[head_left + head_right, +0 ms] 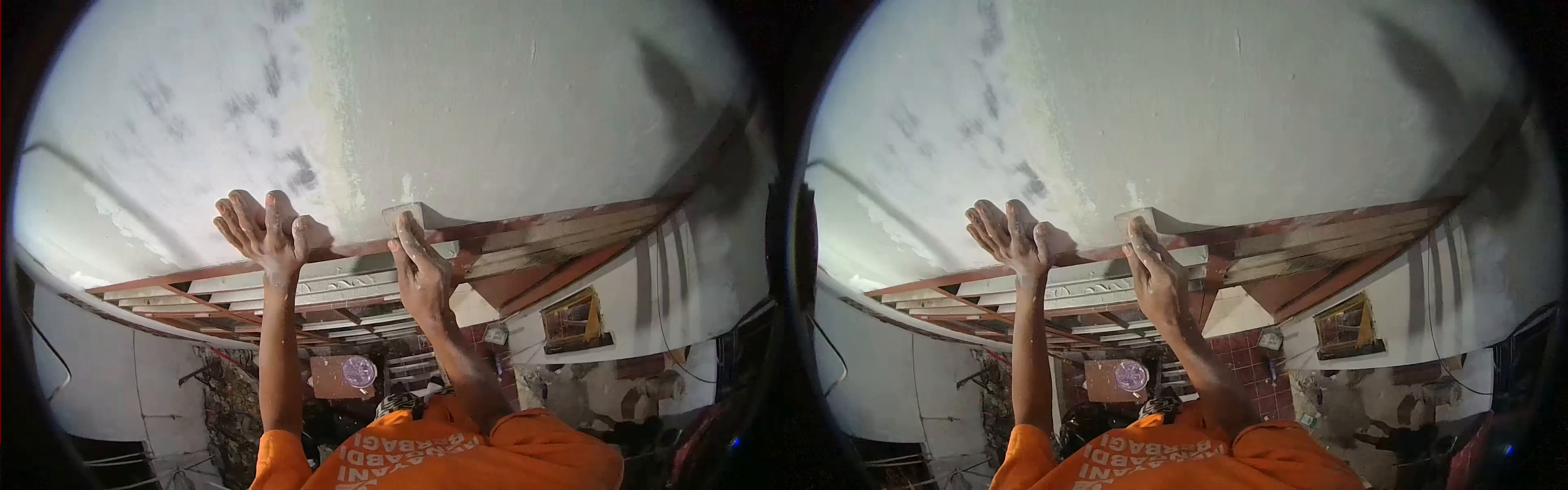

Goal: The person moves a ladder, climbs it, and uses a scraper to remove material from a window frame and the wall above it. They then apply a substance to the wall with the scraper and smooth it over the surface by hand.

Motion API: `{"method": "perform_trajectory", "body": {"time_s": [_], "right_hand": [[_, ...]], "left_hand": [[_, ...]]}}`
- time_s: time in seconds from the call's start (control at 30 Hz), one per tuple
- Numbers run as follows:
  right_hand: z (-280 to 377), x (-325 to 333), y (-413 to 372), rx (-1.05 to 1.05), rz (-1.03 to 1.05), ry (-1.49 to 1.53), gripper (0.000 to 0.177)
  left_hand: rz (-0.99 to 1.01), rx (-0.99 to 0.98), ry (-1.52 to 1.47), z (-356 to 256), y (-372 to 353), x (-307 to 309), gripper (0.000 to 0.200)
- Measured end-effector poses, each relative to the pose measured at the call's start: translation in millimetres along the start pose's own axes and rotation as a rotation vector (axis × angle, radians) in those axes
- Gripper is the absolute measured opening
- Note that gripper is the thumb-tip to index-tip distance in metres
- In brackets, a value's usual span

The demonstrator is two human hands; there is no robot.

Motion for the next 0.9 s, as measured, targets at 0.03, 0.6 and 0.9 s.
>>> {"method": "perform_trajectory", "body": {"time_s": [0.03, 0.6, 0.9], "right_hand": [[4.7, 1.6, 0.9, -0.001, -0.014, 0.009, 0.037], [12.0, -1.1, 19.1, 0.102, 0.042, 0.088, 0.041], [28.0, 3.6, 25.2, 0.109, 0.087, 0.131, 0.044]], "left_hand": [[0.003, 0.000, 0.004, -0.6, -0.6, 1.6, 0.057], [-0.011, 0.051, -0.040, 3.6, -5.0, -0.7, 0.057], [-0.024, 0.057, -0.037, 5.6, -7.6, -2.1, 0.057]]}}
Point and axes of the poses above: each hand's wrist, its own y-axis towards the middle knuckle, its own x-axis out of the back of the hand, z = x × y, the point moved 9 cm from there along y, towards the middle knuckle, and after that the axes turned 8 degrees about -x, right-handed, at the moved point
